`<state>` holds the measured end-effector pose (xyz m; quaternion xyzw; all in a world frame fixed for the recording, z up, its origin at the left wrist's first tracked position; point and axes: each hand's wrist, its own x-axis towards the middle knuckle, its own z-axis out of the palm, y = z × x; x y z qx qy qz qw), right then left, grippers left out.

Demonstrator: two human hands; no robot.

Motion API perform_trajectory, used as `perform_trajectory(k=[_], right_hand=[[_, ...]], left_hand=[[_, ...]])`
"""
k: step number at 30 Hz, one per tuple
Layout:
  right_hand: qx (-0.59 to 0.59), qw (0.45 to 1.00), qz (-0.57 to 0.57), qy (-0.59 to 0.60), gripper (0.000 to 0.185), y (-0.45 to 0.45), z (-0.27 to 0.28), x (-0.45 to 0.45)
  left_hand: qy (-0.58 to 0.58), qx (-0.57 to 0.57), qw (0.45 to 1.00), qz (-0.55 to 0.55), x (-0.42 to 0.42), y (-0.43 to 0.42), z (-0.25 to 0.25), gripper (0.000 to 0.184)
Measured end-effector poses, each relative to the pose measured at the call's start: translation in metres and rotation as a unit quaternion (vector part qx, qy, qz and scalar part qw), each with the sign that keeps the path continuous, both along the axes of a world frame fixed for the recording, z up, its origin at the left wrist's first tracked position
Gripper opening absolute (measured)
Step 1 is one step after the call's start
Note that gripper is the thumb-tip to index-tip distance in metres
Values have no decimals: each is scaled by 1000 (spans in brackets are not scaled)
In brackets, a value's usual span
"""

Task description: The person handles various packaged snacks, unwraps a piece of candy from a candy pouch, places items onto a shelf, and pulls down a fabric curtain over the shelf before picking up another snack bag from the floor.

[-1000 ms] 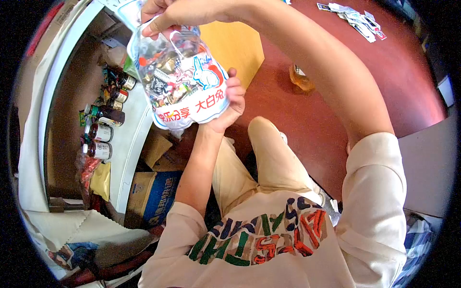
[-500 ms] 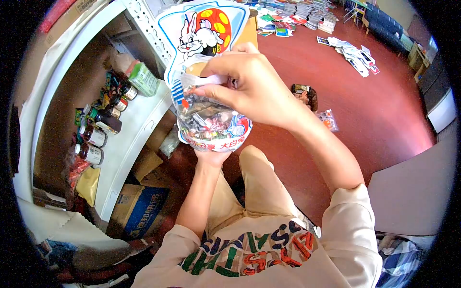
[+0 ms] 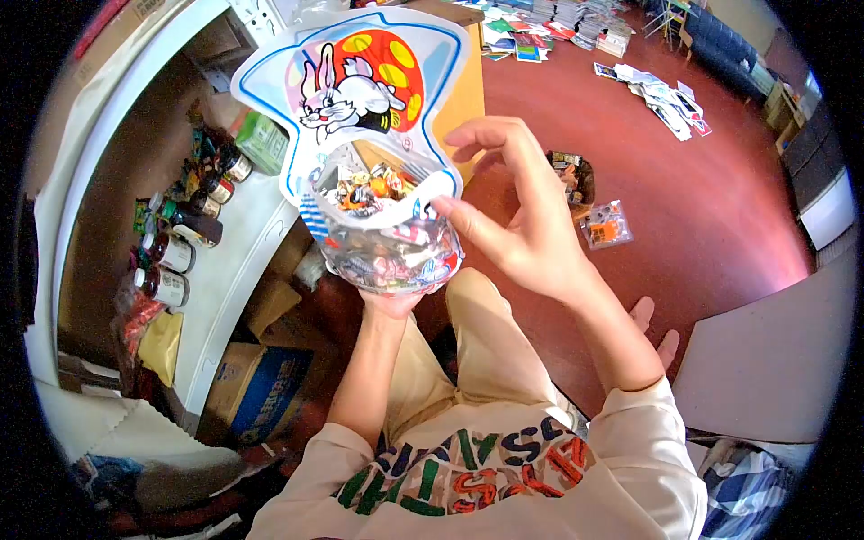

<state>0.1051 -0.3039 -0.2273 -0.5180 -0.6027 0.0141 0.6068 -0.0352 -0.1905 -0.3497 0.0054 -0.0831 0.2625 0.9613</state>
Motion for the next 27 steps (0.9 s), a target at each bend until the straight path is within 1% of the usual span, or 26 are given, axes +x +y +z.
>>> perform_trajectory(k=[1,3,4,5,7,9,11,12,16,18,21,27], right_hand=[[-2,1000,1,2,43,-1,-2,-2],[7,999,4,-39,42,-5,-7,-6],[6,999,7,-47,39,-7,-8,-9],[3,999,8,-44,39,-9,-9,-11],[22,996,24,-83,37,-13,-11,-15],[8,996,24,-80,36,-14,-12,-17],[25,988,19,-151,37,-15,-14,-16],[24,988,17,-149,36,-15,-16,-17],[18,989,17,-149,35,-16,-18,-20],[17,988,28,-150,34,-16,-20,-22],[15,989,22,-147,34,-16,-22,-23],[11,989,22,-145,33,-16,-27,-22]], left_hand=[[17,49,998,21,-1,-1,-7,69],[92,30,995,32,-4,-1,-15,66],[99,50,993,45,-3,3,-33,64],[103,47,993,46,-4,2,-33,64],[89,50,994,39,-5,-2,-32,63],[74,54,995,33,-5,-4,-27,62],[58,59,996,27,-5,-4,-25,61],[28,66,997,9,-4,0,-33,65],[19,98,995,28,-6,0,-40,65],[-46,104,993,-1,-6,6,-52,66],[-48,103,994,1,-8,8,-59,66],[-12,94,995,15,-13,6,-57,66]])
